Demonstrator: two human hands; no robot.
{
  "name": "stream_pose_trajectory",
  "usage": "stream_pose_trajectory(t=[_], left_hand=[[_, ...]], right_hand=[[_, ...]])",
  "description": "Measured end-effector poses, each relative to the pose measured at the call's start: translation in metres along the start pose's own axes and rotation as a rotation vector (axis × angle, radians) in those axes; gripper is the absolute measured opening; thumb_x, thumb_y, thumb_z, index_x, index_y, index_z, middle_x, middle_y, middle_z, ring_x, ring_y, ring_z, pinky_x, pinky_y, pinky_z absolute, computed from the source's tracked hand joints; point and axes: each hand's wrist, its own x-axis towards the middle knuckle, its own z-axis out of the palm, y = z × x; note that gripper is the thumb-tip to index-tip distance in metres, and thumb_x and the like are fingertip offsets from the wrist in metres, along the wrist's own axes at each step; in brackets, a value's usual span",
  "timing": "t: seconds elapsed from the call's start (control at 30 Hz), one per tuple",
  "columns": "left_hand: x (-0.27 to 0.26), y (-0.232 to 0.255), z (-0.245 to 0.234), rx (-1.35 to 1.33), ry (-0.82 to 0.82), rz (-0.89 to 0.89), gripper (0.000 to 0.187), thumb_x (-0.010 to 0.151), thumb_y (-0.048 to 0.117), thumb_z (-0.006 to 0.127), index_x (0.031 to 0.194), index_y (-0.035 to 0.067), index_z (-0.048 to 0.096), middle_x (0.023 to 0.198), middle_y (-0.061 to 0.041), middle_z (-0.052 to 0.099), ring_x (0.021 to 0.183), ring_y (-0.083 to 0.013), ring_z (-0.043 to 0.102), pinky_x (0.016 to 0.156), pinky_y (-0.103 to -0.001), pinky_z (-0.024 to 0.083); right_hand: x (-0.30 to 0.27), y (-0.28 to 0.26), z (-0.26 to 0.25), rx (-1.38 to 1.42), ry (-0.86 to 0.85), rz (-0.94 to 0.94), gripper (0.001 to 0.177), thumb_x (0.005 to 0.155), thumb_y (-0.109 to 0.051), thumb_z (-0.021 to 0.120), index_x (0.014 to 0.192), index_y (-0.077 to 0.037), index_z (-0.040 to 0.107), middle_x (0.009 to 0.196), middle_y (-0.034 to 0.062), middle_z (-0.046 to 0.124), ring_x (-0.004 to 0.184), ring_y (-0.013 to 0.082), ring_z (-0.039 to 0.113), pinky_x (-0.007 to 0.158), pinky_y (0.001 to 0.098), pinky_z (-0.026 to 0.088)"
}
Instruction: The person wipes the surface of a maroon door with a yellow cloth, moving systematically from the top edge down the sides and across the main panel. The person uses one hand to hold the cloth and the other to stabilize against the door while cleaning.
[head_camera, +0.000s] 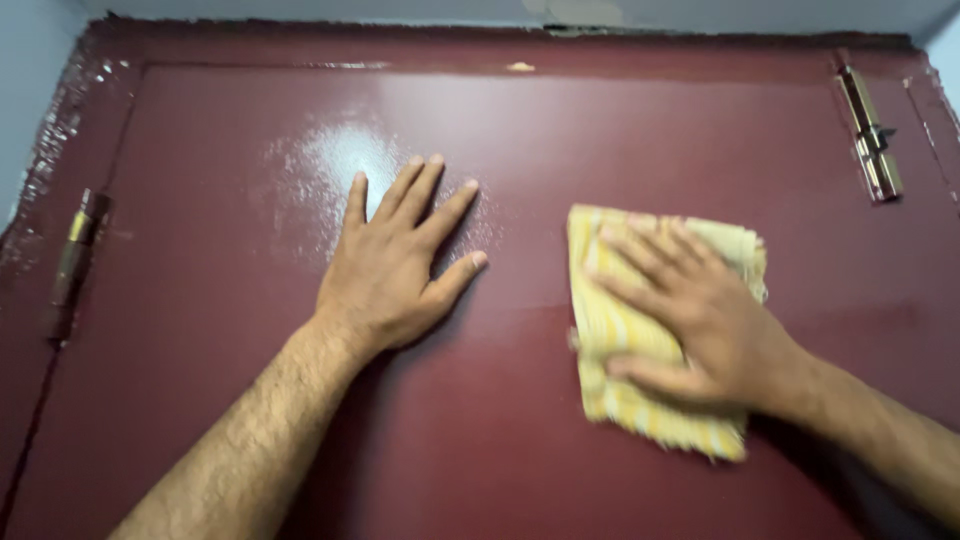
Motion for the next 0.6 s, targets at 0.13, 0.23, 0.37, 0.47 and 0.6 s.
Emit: stream_pose_trajectory(t=[0.13,0.23,0.37,0.47,0.6], left_hand=[[0.001,-0.001,0.003,0.007,-0.003,0.010,0.069,0.100,0.061,0.041,0.157,0.022,0.037,0.163,-0.018,0.028,0.153,-0.0316,0.019,0.120,-0.064,0.006],[-0.001,0.004,-0.002,-0.006,0.014,0.004,0.069,0.100,0.060,0.042,0.157,0.020,0.037,0.163,-0.019,0.028,0.152,-0.0322,0.019,0.121,-0.064,0.008],[0.016,0.044,0.000,0.048,-0.102,-0.188,0.081,0.096,0.063,0.043,0.156,0.008,0.037,0.160,-0.030,0.026,0.152,-0.0425,0.017,0.122,-0.063,0.011],[0.029,0.082,0.013,0.068,-0.076,-0.220,0.092,0.095,0.070,0.041,0.156,0.001,0.034,0.152,-0.047,0.022,0.147,-0.0564,0.012,0.118,-0.066,0.010],[0.026,0.101,0.034,-0.004,0.090,-0.167,0.082,0.099,0.063,0.037,0.156,0.004,0.034,0.150,-0.052,0.019,0.146,-0.0592,0.008,0.116,-0.070,0.007]], right_hand=[[-0.045,0.006,-0.009,-0.048,-0.026,0.007,0.073,0.082,-0.058,0.064,0.141,-0.015,0.058,0.156,0.0195,0.045,0.148,0.0395,0.036,0.124,0.0589,0.021],[-0.082,0.061,-0.021,-0.150,0.087,0.110,0.055,0.097,-0.050,0.061,0.140,-0.018,0.055,0.154,0.0219,0.049,0.150,0.0413,0.041,0.128,0.0596,0.031],[-0.102,0.155,-0.032,-0.467,0.151,0.528,0.071,0.100,-0.035,0.066,0.158,0.000,0.043,0.162,0.0424,0.033,0.149,0.0559,0.029,0.116,0.0667,0.027],[-0.101,0.203,-0.041,-0.323,0.197,0.625,0.075,0.108,-0.040,0.062,0.164,0.000,0.033,0.167,0.0383,0.026,0.156,0.0517,0.025,0.128,0.0635,0.025],[-0.107,0.200,-0.036,-0.264,0.198,0.717,0.078,0.105,-0.036,0.058,0.169,-0.005,0.026,0.171,0.0298,0.025,0.160,0.0464,0.019,0.132,0.0609,0.018]])
